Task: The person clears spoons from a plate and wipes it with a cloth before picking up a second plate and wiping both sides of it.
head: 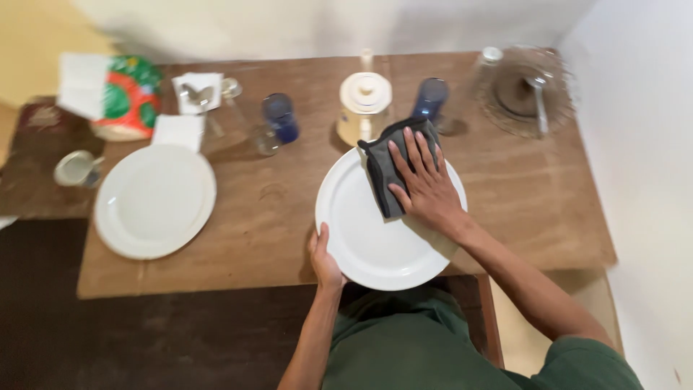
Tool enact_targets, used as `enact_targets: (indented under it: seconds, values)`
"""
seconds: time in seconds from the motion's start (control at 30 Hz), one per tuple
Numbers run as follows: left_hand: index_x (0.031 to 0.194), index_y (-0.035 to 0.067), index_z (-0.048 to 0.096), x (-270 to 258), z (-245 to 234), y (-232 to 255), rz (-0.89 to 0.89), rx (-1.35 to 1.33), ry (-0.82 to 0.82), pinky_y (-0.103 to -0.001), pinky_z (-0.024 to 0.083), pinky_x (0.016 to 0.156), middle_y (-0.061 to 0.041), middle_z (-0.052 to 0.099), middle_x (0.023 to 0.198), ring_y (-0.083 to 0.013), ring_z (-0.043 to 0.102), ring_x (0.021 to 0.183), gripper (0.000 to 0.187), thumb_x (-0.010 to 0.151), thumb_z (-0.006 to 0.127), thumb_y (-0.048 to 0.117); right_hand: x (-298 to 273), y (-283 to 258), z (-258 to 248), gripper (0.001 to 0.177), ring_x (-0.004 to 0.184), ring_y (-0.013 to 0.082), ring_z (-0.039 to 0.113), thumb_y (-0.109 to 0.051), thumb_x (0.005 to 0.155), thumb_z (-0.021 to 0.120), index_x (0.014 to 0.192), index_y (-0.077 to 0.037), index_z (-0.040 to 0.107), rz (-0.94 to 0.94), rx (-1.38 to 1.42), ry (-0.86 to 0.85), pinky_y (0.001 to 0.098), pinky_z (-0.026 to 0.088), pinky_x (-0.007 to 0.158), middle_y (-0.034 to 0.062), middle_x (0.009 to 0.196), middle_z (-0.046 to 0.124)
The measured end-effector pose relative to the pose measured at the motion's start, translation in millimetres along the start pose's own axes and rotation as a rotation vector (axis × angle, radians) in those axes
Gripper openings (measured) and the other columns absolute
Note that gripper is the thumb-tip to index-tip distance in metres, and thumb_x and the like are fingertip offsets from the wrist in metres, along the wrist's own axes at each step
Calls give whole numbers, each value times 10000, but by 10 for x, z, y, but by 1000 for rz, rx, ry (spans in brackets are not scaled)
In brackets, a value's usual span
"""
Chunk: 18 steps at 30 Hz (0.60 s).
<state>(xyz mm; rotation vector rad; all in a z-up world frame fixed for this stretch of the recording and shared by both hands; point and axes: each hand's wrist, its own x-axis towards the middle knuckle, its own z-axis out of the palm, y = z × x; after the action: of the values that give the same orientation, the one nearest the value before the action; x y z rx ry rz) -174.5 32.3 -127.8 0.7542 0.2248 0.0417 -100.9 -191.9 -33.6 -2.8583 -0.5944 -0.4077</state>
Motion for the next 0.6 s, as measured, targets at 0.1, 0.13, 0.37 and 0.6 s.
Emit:
enact_targets:
  seconds: [0.1,0.13,0.37,0.6]
  values:
    - [1441,-111,461,-9,23,-91,-9,-5,-39,-424,528,1011,-253,619,1347,-326,638,1198,556,1059,510,291,-367,80,-10,812,1591,340,115,-426,983,564,1657,-151,206,115,-54,-6,542,134,1266,163,1722,120]
    - [1445,-109,458,-3,31,-98,-5,-9,-46,-427,528,1012,-252,616,1354,-326,636,1202,559,1061,504,294,-474,89,-6,819,1593,339,116,-425,983,567,1661,-151,199,145,-68,-6,547,142,1265,164,1725,118]
    - [1441,-97,469,58,9,-30,61,-41,60,-421,528,1003,-230,616,1353,-316,640,1192,551,1060,496,300,-1069,-309,14,879,1565,368,87,-429,942,560,1622,-83,123,146,28,-135,555,157,1218,191,1694,59]
    - [1402,-106,531,75,-234,-121,213,-41,167,-391,514,996,-200,629,1309,-273,636,1168,483,1102,512,272,-709,-909,168,812,1571,357,43,-405,1000,520,1634,-91,121,-143,283,-332,516,107,1230,183,1708,38]
